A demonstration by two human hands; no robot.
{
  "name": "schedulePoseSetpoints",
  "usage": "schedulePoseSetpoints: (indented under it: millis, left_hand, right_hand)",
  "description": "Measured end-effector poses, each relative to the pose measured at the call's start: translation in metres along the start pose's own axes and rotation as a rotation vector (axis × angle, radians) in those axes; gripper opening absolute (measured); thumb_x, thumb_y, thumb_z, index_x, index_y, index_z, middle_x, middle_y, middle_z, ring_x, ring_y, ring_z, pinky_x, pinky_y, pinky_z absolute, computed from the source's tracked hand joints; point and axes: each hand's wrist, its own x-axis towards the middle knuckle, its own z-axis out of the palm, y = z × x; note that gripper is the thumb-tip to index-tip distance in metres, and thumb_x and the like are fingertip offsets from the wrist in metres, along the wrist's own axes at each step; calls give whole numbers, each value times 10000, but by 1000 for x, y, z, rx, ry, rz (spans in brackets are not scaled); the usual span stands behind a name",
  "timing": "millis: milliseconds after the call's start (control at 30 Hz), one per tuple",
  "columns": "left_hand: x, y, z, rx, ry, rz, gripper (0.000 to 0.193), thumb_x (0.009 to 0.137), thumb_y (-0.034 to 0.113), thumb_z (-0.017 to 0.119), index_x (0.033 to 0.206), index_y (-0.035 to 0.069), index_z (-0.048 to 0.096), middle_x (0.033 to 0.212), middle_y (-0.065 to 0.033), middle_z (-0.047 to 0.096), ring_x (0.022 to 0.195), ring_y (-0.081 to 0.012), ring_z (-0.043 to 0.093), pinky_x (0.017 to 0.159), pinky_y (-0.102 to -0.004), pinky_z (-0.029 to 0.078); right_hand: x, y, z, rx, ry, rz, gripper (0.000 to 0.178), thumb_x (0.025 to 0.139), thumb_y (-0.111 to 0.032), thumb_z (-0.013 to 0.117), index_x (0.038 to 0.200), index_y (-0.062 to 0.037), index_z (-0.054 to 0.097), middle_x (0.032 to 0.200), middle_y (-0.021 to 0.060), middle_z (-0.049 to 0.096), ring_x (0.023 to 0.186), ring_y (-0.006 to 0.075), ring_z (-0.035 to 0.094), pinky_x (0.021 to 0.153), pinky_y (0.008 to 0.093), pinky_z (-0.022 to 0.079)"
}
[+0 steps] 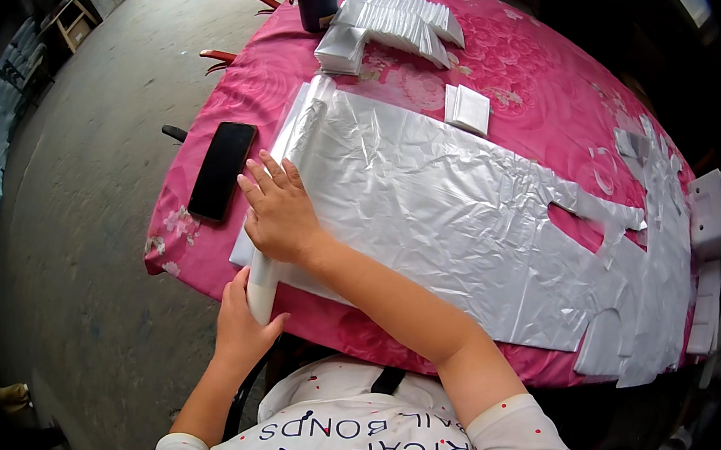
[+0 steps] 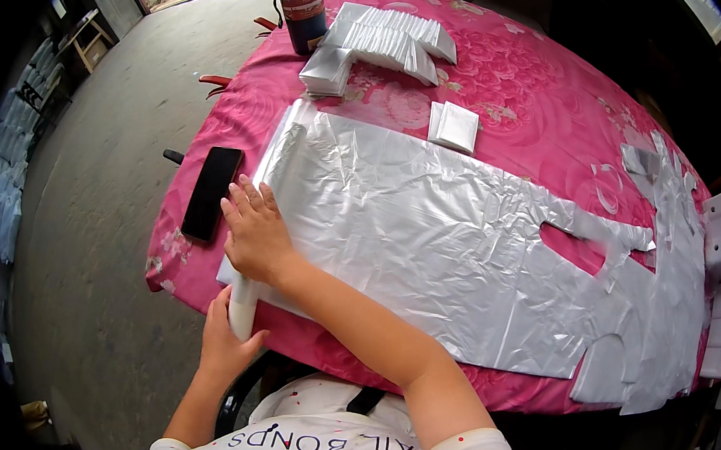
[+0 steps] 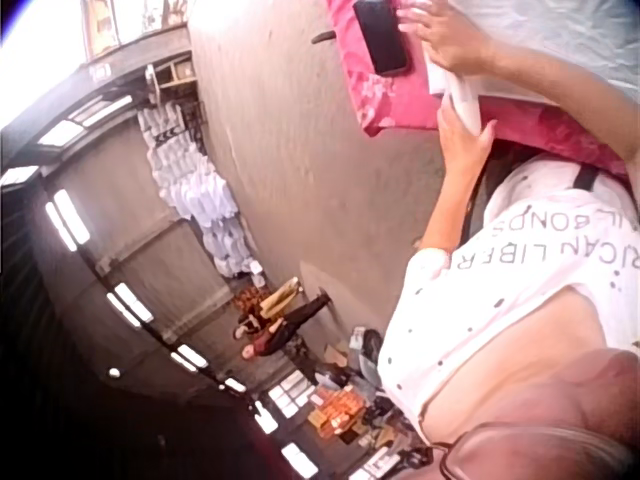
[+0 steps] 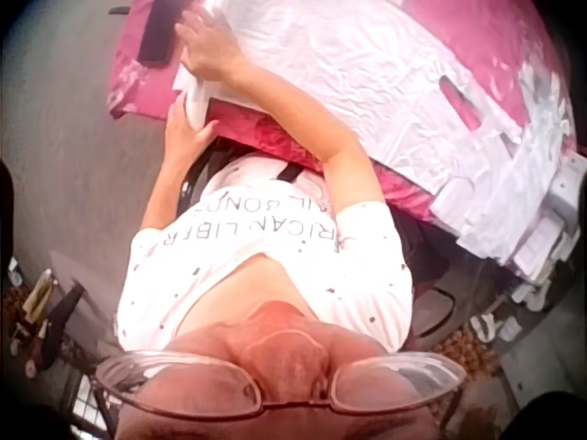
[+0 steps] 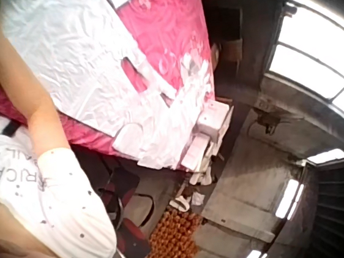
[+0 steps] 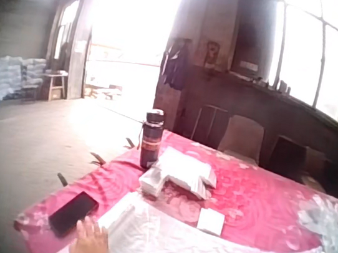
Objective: The person repeatedly wraps small white rectangular items in clear plastic film on a pink tablecloth. They unroll the film, place an item, fold the film around it, and set the wrapped item aside. The process is repeated multiple times throughout the clip.
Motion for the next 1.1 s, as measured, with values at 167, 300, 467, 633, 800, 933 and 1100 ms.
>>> schedulePoseSetpoints:
  millis: [167, 300, 467, 633, 800, 933, 1100]
  left_hand:
    - [-2, 1, -4, -669, -254, -231, 644, 681, 77, 737, 1249, -9, 446, 973, -76, 589, 862, -152, 581, 778, -274, 464]
    - [4, 23, -9, -1233, -635, -275, 641, 747, 174, 670, 1285, -42, 396, 1009, -136, 602, 828, -177, 612, 758, -316, 524]
    - [8, 50, 19, -1970, -1367, -363, 826, 727, 315, 607, 1333, -115, 245, 1090, -287, 540, 808, -279, 624, 705, -365, 550]
    - [28, 77, 27, -1047, -945, -388, 795, 669, 368, 728, 1249, -75, 411, 828, -115, 586, 680, -179, 611, 583, -311, 523]
    - [20, 99, 29, -1255, -1127, -318, 725, 636, 350, 765, 1171, -56, 493, 726, -39, 533, 561, -127, 553, 501, -275, 475]
    - [19, 92, 36, -1421, -1281, -347, 744, 680, 345, 743, 1222, -62, 434, 773, -48, 545, 644, -125, 566, 567, -275, 486]
    - [14, 86, 52, -1545, -1299, -374, 836, 662, 389, 751, 1253, -76, 387, 787, -53, 547, 638, -135, 580, 598, -283, 508]
  right_hand:
    - [-20, -3, -12, 195, 242, 308, 766, 735, -99, 505, 1406, 15, 153, 1446, 270, 126, 1360, 375, 113, 1103, 428, 115]
    - [-32, 0, -70, 1308, 456, 576, 779, 803, -128, 577, 1393, 13, 88, 1308, 242, 373, 1205, 314, 421, 971, 356, 391]
    - [-54, 11, -129, 1903, 416, 569, 601, 804, -191, 635, 1272, -17, 300, 915, 93, 520, 812, 172, 567, 771, 318, 502]
    - [-71, 18, -160, 1357, 534, 719, 627, 796, -200, 643, 1275, 2, 292, 873, 77, 522, 742, 149, 571, 696, 290, 513]
    - [-87, 16, -164, 1640, 564, 586, 605, 783, -175, 643, 1248, 3, 299, 891, 80, 512, 764, 142, 559, 700, 295, 512]
    - [-96, 15, -161, 1626, 579, 606, 586, 781, -174, 642, 1237, -10, 312, 899, 78, 501, 770, 141, 554, 700, 297, 511]
    - [-103, 11, -150, 1583, 550, 690, 570, 790, -182, 636, 1233, -14, 318, 906, 76, 499, 766, 142, 554, 696, 299, 513]
